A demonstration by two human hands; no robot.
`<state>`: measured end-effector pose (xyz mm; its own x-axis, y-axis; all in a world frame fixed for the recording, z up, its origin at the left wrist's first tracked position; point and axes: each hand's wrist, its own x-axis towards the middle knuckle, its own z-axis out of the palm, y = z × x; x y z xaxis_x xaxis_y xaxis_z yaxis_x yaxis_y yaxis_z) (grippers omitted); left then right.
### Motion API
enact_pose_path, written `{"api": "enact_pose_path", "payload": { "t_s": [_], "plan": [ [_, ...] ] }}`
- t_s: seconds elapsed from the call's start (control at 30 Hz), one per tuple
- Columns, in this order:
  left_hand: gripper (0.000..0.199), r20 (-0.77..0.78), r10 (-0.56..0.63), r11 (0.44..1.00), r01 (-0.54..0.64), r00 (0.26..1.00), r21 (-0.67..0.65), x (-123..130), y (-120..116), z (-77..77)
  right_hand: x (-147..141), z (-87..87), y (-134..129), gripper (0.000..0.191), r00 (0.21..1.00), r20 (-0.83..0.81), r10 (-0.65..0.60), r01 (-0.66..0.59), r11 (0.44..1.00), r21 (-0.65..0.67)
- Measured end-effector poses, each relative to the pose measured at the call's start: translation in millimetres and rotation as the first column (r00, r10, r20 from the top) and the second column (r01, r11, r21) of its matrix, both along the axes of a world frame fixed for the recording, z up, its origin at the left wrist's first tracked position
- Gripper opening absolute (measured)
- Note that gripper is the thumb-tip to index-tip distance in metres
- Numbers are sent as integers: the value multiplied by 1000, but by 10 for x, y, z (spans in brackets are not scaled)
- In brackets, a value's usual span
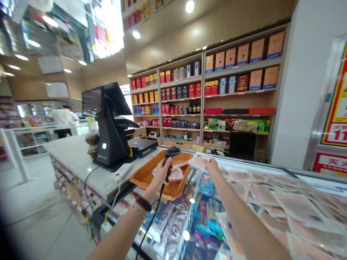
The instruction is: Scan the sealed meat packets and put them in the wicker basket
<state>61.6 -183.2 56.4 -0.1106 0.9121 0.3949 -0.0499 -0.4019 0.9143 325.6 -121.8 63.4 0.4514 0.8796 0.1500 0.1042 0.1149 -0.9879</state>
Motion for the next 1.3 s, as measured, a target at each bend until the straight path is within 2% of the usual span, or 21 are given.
{"api": "enact_pose_path", "payload": {
  "t_s": [0.13, 0.2, 0.27, 0.4, 0.47, 0.53, 0.63, 0.7, 0.77, 0.83, 0.93, 1.03, 1.1, 1.17, 1.23, 1.3],
  "plan": [
    [76, -20, 125, 992, -125, 992, -4, -446, 47, -22, -642, -24, 245, 19, 991, -88, 96, -93, 995, 35],
    [77, -29, 164, 986, -165, 986, -2, -621, 49, -54, -850, -79, 316, 22, 988, -30, 149, -147, 987, 72],
    [77, -31, 190, 982, -190, 981, -3, -758, 43, -84, -968, -149, 356, 31, 982, 99, 159, -169, 980, 104],
    [78, -30, 244, 970, -244, 969, -13, -893, 3, -105, -946, -267, 381, 53, 939, 334, 84, -120, 989, 89],
    [79, -30, 247, 969, -248, 968, -14, -888, -32, -85, -824, -293, 382, 50, 930, 365, 54, -96, 991, 98],
    [79, -28, 224, 974, -225, 974, -9, -836, -76, -48, -634, -295, 370, 38, 938, 344, 35, -80, 990, 119],
    [78, -24, 157, 988, -157, 987, 1, -665, -140, 23, -238, -269, 291, 28, 957, 273, 96, -140, 979, 146],
    [77, -11, 96, 995, -96, 995, 5, -485, -173, 66, 78, -244, 181, 34, 955, 238, 180, -220, 963, 154],
    [76, 5, 35, 999, -35, 999, 14, -251, -200, 94, 406, -223, 26, 43, 952, 222, 212, -249, 957, 152],
    [75, 19, -31, 999, 30, 999, 22, 25, -229, 100, 725, -212, -160, 51, 958, 226, 178, -215, 965, 151],
    [74, 46, -140, 990, 139, 989, 22, 467, -288, 59, 1160, -230, -473, 55, 963, 264, 49, -92, 984, 153],
    [70, 67, -211, 977, 211, 975, 6, 872, -357, -39, 1505, -303, -809, 52, 923, 377, -72, 18, 989, 146],
    [67, 81, -240, 970, 242, 967, -24, 1103, -399, -120, 1644, -378, -1033, 50, 851, 517, -97, 47, 993, 109],
    [66, 98, -266, 960, 273, 959, -59, 1303, -438, -206, 1678, -463, -1234, 51, 729, 680, -76, 88, 996, 17],
    [65, 111, -292, 950, 302, 950, -84, 1468, -475, -295, 1601, -547, -1386, 51, 578, 816, -28, 178, 980, -92],
    [67, 115, -306, 943, 317, 945, -98, 1590, -507, -393, 1444, -619, -1468, 53, 454, 891, 9, 302, 939, -163]
  ]
}}
